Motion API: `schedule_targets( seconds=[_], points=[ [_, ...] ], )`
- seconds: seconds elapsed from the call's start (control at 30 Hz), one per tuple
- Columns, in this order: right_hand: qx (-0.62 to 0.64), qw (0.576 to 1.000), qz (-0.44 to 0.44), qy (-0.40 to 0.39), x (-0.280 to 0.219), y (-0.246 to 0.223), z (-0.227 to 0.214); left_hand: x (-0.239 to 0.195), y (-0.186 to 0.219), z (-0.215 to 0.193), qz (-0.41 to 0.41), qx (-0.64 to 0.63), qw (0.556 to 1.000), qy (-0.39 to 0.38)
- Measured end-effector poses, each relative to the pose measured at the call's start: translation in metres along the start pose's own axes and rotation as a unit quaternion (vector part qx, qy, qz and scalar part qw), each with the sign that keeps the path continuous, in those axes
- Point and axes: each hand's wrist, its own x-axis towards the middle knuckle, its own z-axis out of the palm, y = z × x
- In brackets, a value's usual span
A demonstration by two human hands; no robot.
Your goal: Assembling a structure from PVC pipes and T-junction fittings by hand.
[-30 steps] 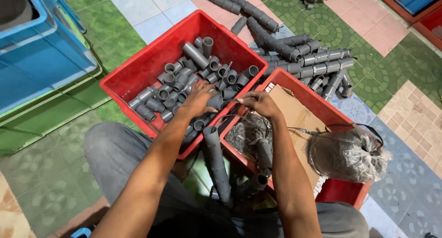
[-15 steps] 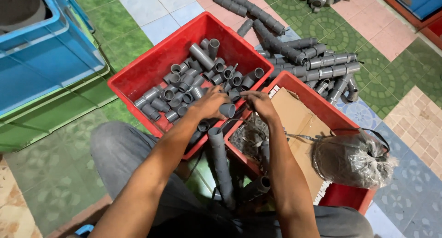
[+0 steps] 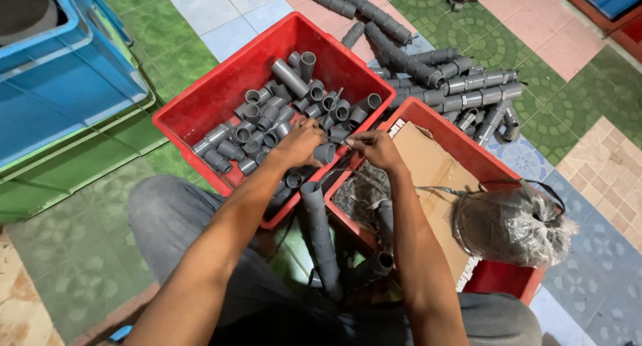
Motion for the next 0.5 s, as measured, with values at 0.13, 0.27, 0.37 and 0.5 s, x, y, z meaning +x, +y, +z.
schedule_targets(
  seconds=[0.13, 0.27, 0.37, 0.5],
  points=[
    [-0.022, 0.999, -0.005, 0.024, -0.01, -0.009, -0.009, -0.006, -0.002, -0.009, -0.045, 0.048, 0.998, 0.008],
    [0.012, 0.999, 0.041, -0.005, -0.033, -0.024, -0.023, -0.021, 0.011, -0.042, -0.108, 0.049, 0.992, -0.035],
    [0.01, 0.999, 0.049, -0.019, -0.038, -0.025, -0.026, -0.031, 0.024, -0.07, -0.126, 0.043, 0.991, -0.034],
    [0.007, 0.996, 0.076, -0.039, -0.045, -0.026, -0.025, -0.033, 0.025, -0.074, -0.123, 0.001, 0.992, -0.011]
  ],
)
